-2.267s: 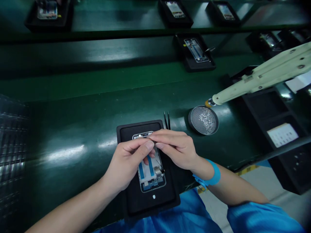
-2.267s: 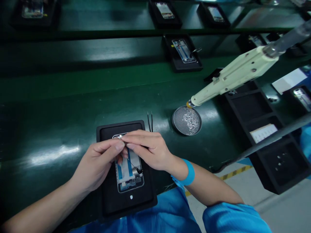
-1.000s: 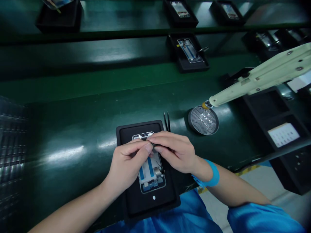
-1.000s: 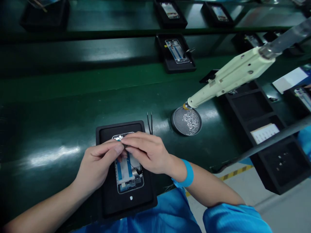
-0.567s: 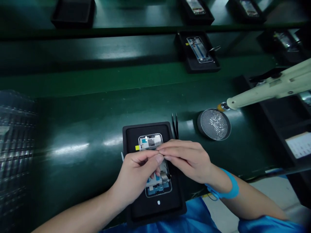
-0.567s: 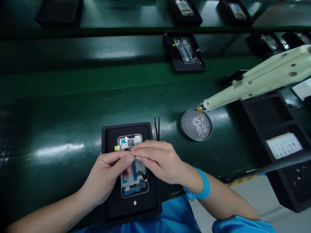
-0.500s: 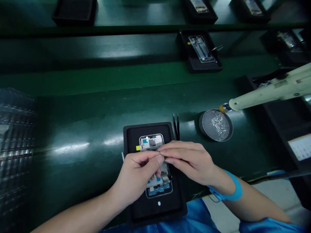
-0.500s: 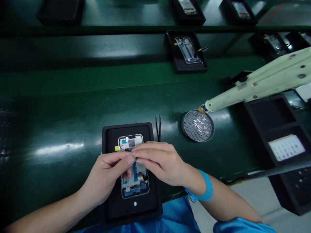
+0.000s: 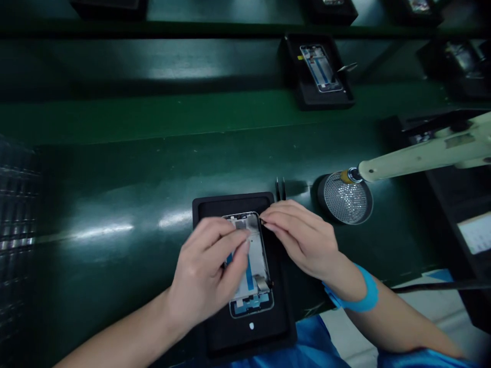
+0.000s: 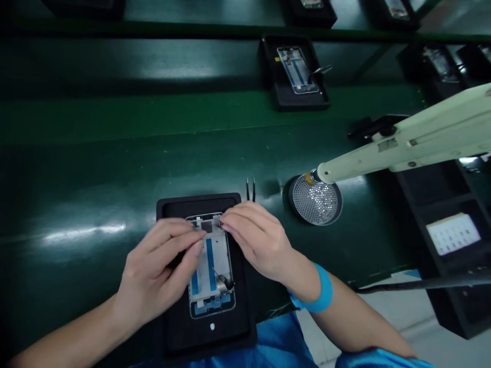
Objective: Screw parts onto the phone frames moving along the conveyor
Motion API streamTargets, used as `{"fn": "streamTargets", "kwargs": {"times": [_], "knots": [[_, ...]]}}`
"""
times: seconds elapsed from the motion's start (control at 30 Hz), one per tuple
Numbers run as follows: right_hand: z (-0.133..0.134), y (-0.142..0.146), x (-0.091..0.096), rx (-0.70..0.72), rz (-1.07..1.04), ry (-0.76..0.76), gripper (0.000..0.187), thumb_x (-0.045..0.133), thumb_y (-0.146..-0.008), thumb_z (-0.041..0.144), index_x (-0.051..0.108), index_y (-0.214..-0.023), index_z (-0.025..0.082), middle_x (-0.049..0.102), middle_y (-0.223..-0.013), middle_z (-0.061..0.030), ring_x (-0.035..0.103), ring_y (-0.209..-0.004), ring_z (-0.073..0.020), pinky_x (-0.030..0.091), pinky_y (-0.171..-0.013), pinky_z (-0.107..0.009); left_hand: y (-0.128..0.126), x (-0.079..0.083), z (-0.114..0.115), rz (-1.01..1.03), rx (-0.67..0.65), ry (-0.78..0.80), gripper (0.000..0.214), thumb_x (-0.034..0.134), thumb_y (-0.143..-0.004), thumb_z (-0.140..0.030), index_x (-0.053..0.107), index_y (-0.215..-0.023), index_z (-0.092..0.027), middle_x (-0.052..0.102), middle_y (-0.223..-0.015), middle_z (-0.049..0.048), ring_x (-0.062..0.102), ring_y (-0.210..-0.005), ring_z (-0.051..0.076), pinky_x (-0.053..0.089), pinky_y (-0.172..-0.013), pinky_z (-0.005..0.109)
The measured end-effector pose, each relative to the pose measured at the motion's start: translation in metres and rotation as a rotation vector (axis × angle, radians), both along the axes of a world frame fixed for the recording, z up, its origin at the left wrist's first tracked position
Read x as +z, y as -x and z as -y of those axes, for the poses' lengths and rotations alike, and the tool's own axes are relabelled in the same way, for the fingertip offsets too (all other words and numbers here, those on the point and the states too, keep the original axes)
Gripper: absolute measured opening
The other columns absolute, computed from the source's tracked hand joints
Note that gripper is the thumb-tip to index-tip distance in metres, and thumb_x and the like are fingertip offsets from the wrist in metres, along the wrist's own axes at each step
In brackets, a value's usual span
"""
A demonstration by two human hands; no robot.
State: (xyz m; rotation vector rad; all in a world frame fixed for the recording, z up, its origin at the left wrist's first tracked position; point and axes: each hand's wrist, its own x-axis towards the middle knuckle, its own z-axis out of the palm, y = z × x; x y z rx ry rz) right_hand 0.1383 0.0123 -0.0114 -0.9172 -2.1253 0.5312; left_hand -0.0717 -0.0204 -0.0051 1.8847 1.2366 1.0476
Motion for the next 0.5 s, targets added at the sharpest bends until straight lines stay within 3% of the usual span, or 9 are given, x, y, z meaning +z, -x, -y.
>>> {"fn": "streamTargets", "kwargs": {"times": [0.07, 0.17, 0.5], "knots": [[-0.005, 0.004, -0.005, -0.017, 0.025, -0.017, 0.019, 0.058, -0.093, 0.003, 0.069, -0.105, 0.013, 0.073, -0.099, -0.0126, 0.068, -0.096, -0.023, 0.063, -0.083, -0.045, 0.005, -0.008, -0.004, -0.229, 0.032, -0.169, 0.016, 0.065, -0.092, -0.013, 0.074, -0.106, -0.013, 0.069, -0.112, 0.015, 0.061, -0.118, 0.032, 0.054, -0.099, 0.051], [-0.01, 0.009, -0.01, -0.034, 0.058, -0.023, 0.017, 0.058, -0.095, 0.005, 0.07, -0.102, 0.013, 0.072, -0.105, -0.014, 0.066, -0.104, -0.0254, 0.061, -0.086, -0.048, 0.01, -0.016, -0.007, -0.408, 0.003, -0.186, 0.018, 0.066, -0.093, -0.015, 0.073, -0.108, -0.011, 0.064, -0.124, 0.0187, 0.052, -0.132, 0.038, 0.048, -0.108, 0.058], [-0.012, 0.014, -0.015, -0.011, 0.123, -0.05, 0.019, 0.056, -0.096, 0.009, 0.072, -0.102, 0.019, 0.073, -0.102, -0.0095, 0.067, -0.101, -0.0244, 0.058, -0.086, -0.047, 0.012, -0.017, -0.007, -0.446, -0.022, -0.19, 0.016, 0.063, -0.094, -0.016, 0.076, -0.103, -0.012, 0.068, -0.119, 0.0163, 0.053, -0.133, 0.038, 0.042, -0.113, 0.062]]}}
